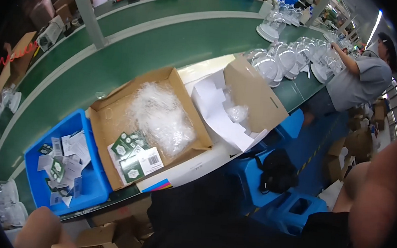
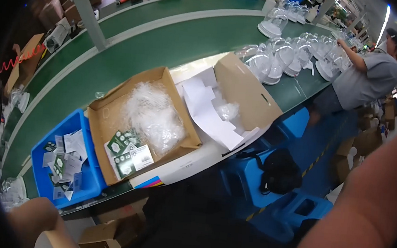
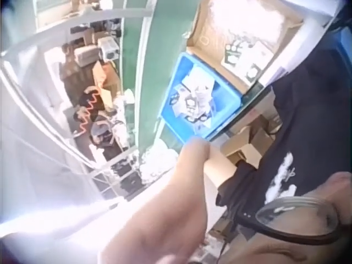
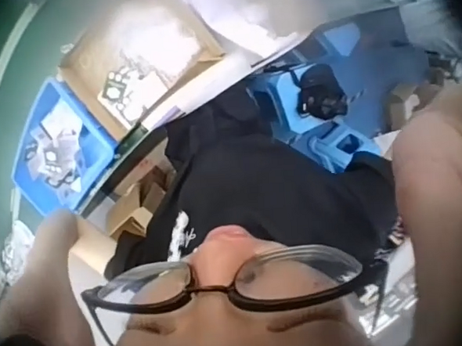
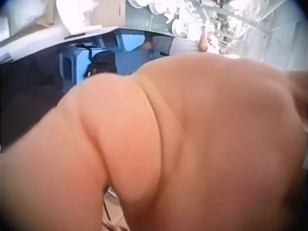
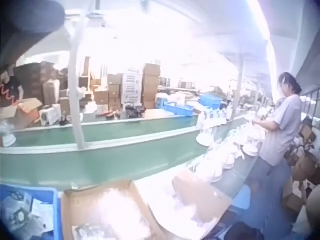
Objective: Assembling lighting components and applying labels on a production line.
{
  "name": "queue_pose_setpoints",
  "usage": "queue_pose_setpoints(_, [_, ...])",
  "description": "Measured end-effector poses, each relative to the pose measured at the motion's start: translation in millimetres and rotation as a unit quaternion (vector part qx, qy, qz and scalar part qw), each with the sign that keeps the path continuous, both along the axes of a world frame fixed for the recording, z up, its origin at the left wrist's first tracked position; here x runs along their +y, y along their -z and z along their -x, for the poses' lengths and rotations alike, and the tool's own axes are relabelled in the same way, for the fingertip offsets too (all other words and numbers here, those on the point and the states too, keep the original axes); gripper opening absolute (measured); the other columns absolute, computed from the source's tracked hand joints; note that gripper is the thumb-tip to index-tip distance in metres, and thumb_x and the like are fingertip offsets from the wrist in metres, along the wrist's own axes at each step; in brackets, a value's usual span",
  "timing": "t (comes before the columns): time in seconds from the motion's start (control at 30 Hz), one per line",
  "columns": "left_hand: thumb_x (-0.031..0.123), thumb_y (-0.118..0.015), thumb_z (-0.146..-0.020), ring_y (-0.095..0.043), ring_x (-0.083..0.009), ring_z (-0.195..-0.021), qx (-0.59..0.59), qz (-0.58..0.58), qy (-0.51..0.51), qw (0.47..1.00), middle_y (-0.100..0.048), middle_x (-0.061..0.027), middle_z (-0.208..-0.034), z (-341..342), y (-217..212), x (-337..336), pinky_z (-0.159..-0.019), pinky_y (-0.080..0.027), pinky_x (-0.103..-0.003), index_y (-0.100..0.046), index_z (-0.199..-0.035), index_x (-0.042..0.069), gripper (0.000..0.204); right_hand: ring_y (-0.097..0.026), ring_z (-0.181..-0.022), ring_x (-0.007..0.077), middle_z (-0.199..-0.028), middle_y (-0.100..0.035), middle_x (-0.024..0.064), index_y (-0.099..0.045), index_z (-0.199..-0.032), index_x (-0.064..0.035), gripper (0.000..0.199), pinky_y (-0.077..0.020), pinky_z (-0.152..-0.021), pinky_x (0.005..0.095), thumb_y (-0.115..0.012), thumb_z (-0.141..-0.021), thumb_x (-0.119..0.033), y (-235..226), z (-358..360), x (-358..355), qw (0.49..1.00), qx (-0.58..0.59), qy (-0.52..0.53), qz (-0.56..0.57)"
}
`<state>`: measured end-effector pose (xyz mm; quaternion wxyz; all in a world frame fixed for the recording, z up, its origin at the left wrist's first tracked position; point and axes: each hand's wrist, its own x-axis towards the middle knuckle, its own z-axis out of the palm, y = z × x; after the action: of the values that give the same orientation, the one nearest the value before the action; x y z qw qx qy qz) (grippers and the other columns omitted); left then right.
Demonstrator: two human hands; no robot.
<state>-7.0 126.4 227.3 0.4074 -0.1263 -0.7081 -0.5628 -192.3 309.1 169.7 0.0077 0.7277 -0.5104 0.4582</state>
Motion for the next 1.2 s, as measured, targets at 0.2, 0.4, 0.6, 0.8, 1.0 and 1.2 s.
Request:
queue_pose_setpoints(0.2, [0.028, -0.062, -0.091, -0.06, -0.0208, -0.09, -0.069, 0.111, -0.081, 0.988, -0.057, -0.0146, -0.122, -19.2, 74.4, -70.5, -0.079, -0.05, -0.033, -0.049, -0.128, -0.004, 0.05, -0.063, -0.095, 0.0346, -0.11, -0.061, 0.0263, -0.043, -0.137, 0.0, 0.055, -0.0516, -0.082, 0.039, -0.058, -0.091, -0.025, -6.6, -6.8, -7.7, 0.997, -0.01, 0.023, 0.072])
queue_pose_setpoints(0.4, [0.003, -0.067, -0.08, -0.064, -0.034, -0.096, -0.26, 0.325, -0.144, 0.898, -0.064, -0.0178, -0.109, -7.1, 175.2, -120.8, -0.083, -0.052, -0.038, -0.062, -0.11, 0.002, 0.03, -0.063, -0.095, 0.0347, -0.11, -0.061, 0.0265, -0.043, -0.137, 0.0002, 0.054, -0.0519, -0.082, 0.039, -0.058, -0.092, -0.024, -46.4, 9.8, -40.9, 0.985, 0.064, 0.021, 0.157])
queue_pose_setpoints(0.6, [0.007, -0.069, -0.08, -0.065, -0.034, -0.085, -0.324, 0.306, -0.162, 0.88, -0.066, -0.0134, -0.091, -24.6, 217.9, -139.2, -0.074, -0.053, -0.038, -0.066, -0.097, 0.003, 0.018, -0.063, -0.095, 0.0322, -0.107, -0.062, 0.0121, -0.059, -0.112, -0.0042, 0.034, -0.0524, -0.081, 0.0393, -0.067, -0.08, -0.012, 93.3, 33.7, -128.4, 0.974, 0.169, 0.062, -0.135])
queue_pose_setpoints(0.8, [0.013, -0.067, -0.083, -0.062, -0.034, -0.097, -0.359, 0.294, -0.222, 0.857, -0.064, -0.0147, -0.105, -11.7, 226.9, -159.5, -0.082, -0.051, -0.04, -0.064, -0.106, 0.003, 0.025, -0.062, -0.092, 0.0287, -0.1, -0.062, 0.0104, -0.061, -0.106, -0.0063, 0.033, -0.0488, -0.084, 0.0401, -0.071, -0.076, -0.016, 174.0, 54.5, -158.7, 0.916, 0.263, 0.15, -0.264])
queue_pose_setpoints(1.0, [0.01, -0.07, -0.08, -0.061, -0.0325, -0.096, -0.335, 0.301, -0.268, 0.852, -0.065, -0.0129, -0.102, -16.0, 232.9, -169.8, -0.081, -0.051, -0.039, -0.064, -0.098, 0.003, 0.02, -0.062, -0.084, 0.0252, -0.083, -0.062, 0.0051, -0.064, -0.083, -0.0076, 0.009, -0.0488, -0.077, 0.0391, -0.069, -0.078, -0.013, 187.3, 52.7, -163.6, 0.93, 0.224, 0.133, -0.259])
queue_pose_setpoints(1.2, [0.022, -0.073, -0.08, -0.063, -0.0344, -0.09, -0.488, 0.303, -0.128, 0.809, -0.062, -0.0128, -0.093, -16.9, 211.7, -147.8, -0.076, -0.052, -0.042, -0.06, -0.102, 0.003, 0.031, -0.064, -0.08, 0.0274, -0.078, -0.06, 0.0071, -0.062, -0.081, -0.0068, 0.01, -0.0515, -0.071, 0.0397, -0.068, -0.078, -0.014, 189.6, 47.6, -158.0, 0.907, 0.202, 0.122, -0.35])
